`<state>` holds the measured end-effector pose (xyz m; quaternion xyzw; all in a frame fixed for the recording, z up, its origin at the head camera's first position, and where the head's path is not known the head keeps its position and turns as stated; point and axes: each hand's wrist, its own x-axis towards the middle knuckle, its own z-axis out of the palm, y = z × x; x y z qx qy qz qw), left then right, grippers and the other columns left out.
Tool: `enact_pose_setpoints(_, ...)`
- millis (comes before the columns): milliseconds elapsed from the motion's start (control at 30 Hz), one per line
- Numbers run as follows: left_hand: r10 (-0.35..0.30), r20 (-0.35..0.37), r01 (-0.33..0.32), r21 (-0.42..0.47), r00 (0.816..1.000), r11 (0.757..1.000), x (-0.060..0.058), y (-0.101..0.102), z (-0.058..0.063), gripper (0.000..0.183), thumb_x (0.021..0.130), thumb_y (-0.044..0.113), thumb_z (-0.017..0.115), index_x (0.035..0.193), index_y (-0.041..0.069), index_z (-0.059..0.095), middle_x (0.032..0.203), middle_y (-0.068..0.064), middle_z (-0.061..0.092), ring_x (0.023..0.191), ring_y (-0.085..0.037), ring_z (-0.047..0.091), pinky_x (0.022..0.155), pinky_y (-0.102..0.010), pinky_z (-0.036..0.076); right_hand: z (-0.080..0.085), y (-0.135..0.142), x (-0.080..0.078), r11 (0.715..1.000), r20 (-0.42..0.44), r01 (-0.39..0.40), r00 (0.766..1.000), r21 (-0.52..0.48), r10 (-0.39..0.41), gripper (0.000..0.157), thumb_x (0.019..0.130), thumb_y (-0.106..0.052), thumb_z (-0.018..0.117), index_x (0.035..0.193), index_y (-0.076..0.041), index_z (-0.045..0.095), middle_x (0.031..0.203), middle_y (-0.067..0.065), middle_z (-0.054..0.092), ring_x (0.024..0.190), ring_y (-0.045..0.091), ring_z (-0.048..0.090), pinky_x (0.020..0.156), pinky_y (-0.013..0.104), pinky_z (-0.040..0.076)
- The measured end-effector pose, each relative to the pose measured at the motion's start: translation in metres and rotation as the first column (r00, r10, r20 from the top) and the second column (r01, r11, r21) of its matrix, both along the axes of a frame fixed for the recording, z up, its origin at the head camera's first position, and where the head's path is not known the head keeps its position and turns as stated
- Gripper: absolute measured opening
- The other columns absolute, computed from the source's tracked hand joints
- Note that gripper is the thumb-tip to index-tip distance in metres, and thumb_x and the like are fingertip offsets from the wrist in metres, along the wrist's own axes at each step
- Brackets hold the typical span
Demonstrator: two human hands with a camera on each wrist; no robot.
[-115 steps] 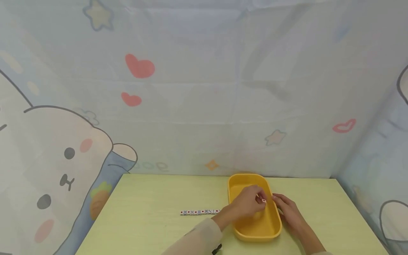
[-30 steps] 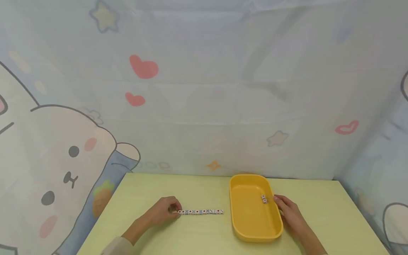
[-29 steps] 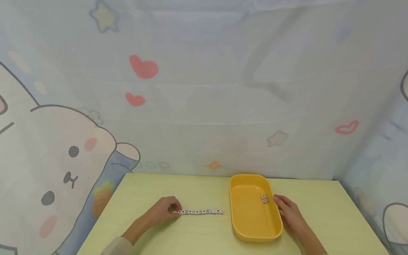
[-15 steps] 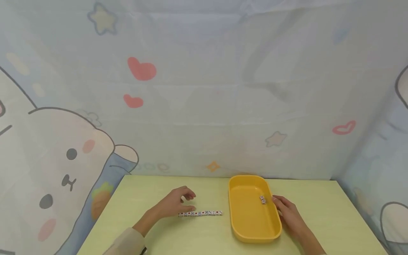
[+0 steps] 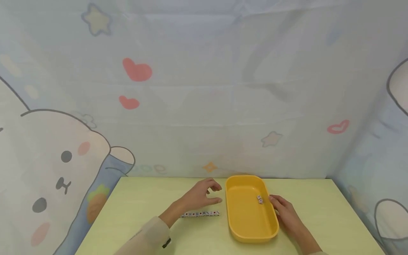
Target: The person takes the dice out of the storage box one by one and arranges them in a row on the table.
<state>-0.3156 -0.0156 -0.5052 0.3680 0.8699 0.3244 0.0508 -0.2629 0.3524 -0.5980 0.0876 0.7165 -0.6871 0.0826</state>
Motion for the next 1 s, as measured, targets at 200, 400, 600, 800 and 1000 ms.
enact_pose_setpoints(200, -0.011, -0.056, 0.011, 0.000, 0.998, 1.000, -0.005, 0.037, -0.004, 0.042, 0.101, 0.036, 0.075, 0.132, 0.010, 0.067, 0.127, 0.000, 0.066, 0.118, -0.014, 0.062, 0.102, -0.025, 0.051, 0.002, 0.000, -0.003, 0.999, -0.006, -0.006, 1.000, 0.033, 0.006, 0.076, 0.109, -0.053, 0.053, 0.157, 0.005, 0.039, 0.156, 0.019, 0.050, 0.115, 0.004, 0.061, 0.096, 0.030, 0.057)
enact_pose_setpoints(400, 0.033, -0.065, -0.029, 0.056, 0.997, 0.998, -0.015, 0.065, -0.001, 0.042, 0.099, 0.031, 0.078, 0.132, 0.007, 0.067, 0.126, 0.000, 0.066, 0.120, -0.017, 0.065, 0.099, -0.022, 0.053, 0.001, -0.002, -0.005, 1.000, -0.015, -0.015, 1.000, 0.013, 0.015, 0.075, 0.109, -0.051, 0.054, 0.157, 0.006, 0.039, 0.154, 0.018, 0.051, 0.114, 0.005, 0.062, 0.096, 0.032, 0.057)
enact_pose_setpoints(600, 0.036, -0.097, -0.028, 0.088, 0.995, 0.996, -0.022, 0.094, -0.008, 0.042, 0.100, 0.029, 0.077, 0.134, 0.006, 0.067, 0.126, -0.002, 0.066, 0.120, -0.020, 0.066, 0.097, -0.017, 0.051, -0.002, 0.001, -0.001, 1.000, -0.010, 0.003, 1.000, 0.029, -0.003, 0.074, 0.110, -0.049, 0.053, 0.157, 0.007, 0.039, 0.153, 0.020, 0.052, 0.110, 0.003, 0.063, 0.095, 0.032, 0.058)
enact_pose_setpoints(800, 0.072, -0.026, -0.069, 0.106, 0.997, 0.992, -0.020, 0.120, -0.017, 0.040, 0.099, 0.027, 0.079, 0.133, 0.009, 0.068, 0.127, 0.001, 0.064, 0.122, -0.014, 0.064, 0.099, -0.016, 0.049, -0.004, 0.003, -0.001, 1.000, -0.017, -0.009, 1.000, 0.021, 0.010, 0.074, 0.110, -0.049, 0.053, 0.157, 0.007, 0.038, 0.154, 0.020, 0.051, 0.112, 0.004, 0.063, 0.096, 0.033, 0.058)
enact_pose_setpoints(1000, 0.065, -0.007, -0.064, 0.078, 0.998, 0.995, -0.017, 0.133, -0.021, 0.040, 0.098, 0.026, 0.080, 0.133, 0.011, 0.068, 0.126, 0.005, 0.067, 0.121, -0.013, 0.064, 0.098, -0.015, 0.049, -0.004, 0.001, -0.001, 1.000, -0.028, -0.014, 1.000, 0.010, 0.014, 0.073, 0.111, -0.049, 0.053, 0.156, 0.007, 0.040, 0.153, 0.019, 0.053, 0.116, 0.005, 0.062, 0.097, 0.035, 0.058)
